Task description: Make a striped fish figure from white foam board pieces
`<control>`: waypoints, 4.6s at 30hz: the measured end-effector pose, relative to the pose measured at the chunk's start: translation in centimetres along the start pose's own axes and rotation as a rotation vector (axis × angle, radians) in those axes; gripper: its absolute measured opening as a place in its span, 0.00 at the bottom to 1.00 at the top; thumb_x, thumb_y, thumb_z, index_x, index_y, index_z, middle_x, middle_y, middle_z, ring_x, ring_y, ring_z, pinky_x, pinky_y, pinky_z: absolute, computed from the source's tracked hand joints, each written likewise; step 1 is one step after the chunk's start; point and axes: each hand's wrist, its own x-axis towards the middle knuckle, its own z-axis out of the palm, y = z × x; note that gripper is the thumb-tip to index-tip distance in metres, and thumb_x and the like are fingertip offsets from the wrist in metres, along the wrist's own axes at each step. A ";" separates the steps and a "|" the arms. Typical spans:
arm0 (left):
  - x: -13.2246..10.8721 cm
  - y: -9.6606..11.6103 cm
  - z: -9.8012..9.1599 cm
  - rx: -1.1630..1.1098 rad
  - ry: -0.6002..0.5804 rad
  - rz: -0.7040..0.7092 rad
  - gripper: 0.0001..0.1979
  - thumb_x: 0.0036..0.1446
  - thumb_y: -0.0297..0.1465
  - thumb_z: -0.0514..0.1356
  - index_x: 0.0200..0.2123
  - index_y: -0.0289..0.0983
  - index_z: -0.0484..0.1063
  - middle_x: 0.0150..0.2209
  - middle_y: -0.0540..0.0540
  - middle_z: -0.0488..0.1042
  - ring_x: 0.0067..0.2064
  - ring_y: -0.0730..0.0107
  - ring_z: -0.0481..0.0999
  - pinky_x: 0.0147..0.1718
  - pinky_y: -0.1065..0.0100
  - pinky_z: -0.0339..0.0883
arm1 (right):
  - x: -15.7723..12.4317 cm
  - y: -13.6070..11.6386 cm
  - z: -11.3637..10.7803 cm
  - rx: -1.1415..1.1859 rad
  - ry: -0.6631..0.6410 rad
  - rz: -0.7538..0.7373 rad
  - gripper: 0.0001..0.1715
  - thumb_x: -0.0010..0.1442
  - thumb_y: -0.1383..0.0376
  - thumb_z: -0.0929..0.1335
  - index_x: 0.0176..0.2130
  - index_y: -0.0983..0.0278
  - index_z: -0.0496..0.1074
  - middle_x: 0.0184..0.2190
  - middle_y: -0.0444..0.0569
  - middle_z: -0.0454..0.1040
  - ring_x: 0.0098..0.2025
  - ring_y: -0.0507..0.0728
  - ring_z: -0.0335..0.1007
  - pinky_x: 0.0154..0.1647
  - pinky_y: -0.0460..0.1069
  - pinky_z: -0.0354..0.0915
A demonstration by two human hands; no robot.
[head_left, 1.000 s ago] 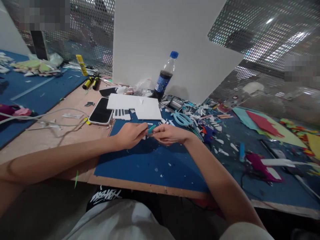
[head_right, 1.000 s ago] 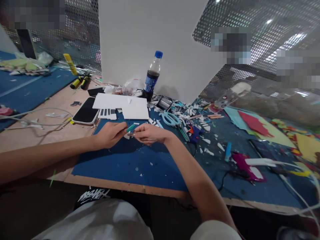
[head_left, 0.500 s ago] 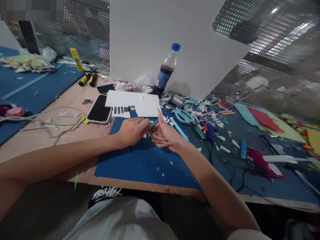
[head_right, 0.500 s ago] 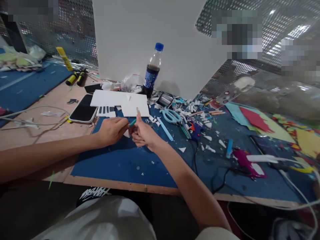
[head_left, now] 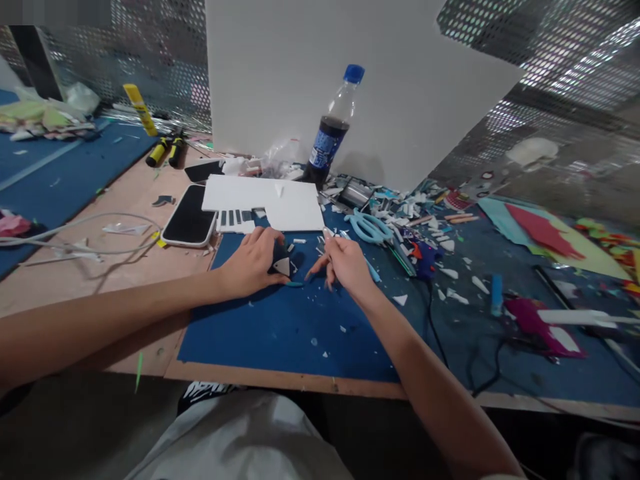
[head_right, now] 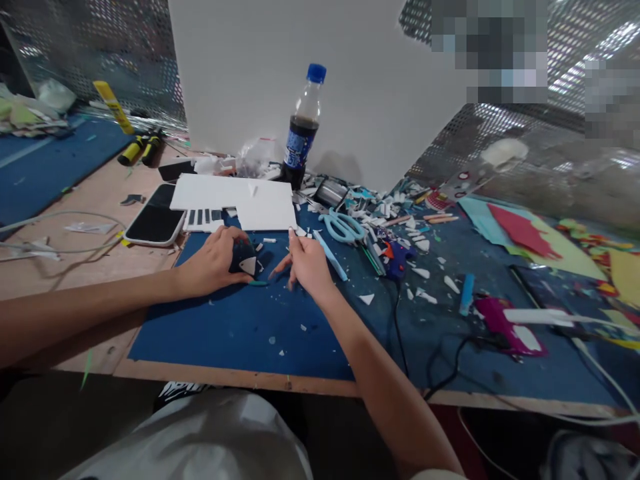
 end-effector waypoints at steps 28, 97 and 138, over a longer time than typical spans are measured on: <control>0.6 0.5 0.0 -0.234 -0.014 0.037 0.25 0.53 0.42 0.64 0.41 0.37 0.53 0.38 0.43 0.63 0.34 0.66 0.66 0.29 0.66 0.66 | -0.4 -0.7 -0.6 0.253 -0.064 0.056 0.24 0.54 0.48 0.68 0.21 0.63 0.63 0.11 0.42 0.66 0.09 0.47 0.57 0.07 0.42 0.52; -5.4 7.6 -2.2 0.376 -0.035 0.064 0.22 0.64 0.43 0.46 0.34 0.31 0.69 0.55 0.23 0.67 0.55 0.40 0.68 0.45 0.48 0.63 | -3.0 -0.4 2.4 0.214 -0.084 0.270 0.24 0.52 0.49 0.70 0.23 0.67 0.69 0.15 0.45 0.71 0.12 0.48 0.64 0.09 0.41 0.57; -4.0 7.6 -0.5 0.332 -0.118 0.071 0.35 0.53 0.64 0.44 0.30 0.35 0.66 0.56 0.23 0.66 0.63 0.43 0.59 0.53 0.45 0.56 | -3.7 -0.1 2.6 0.058 -0.032 0.183 0.24 0.56 0.48 0.67 0.24 0.66 0.68 0.16 0.44 0.71 0.14 0.50 0.68 0.13 0.43 0.64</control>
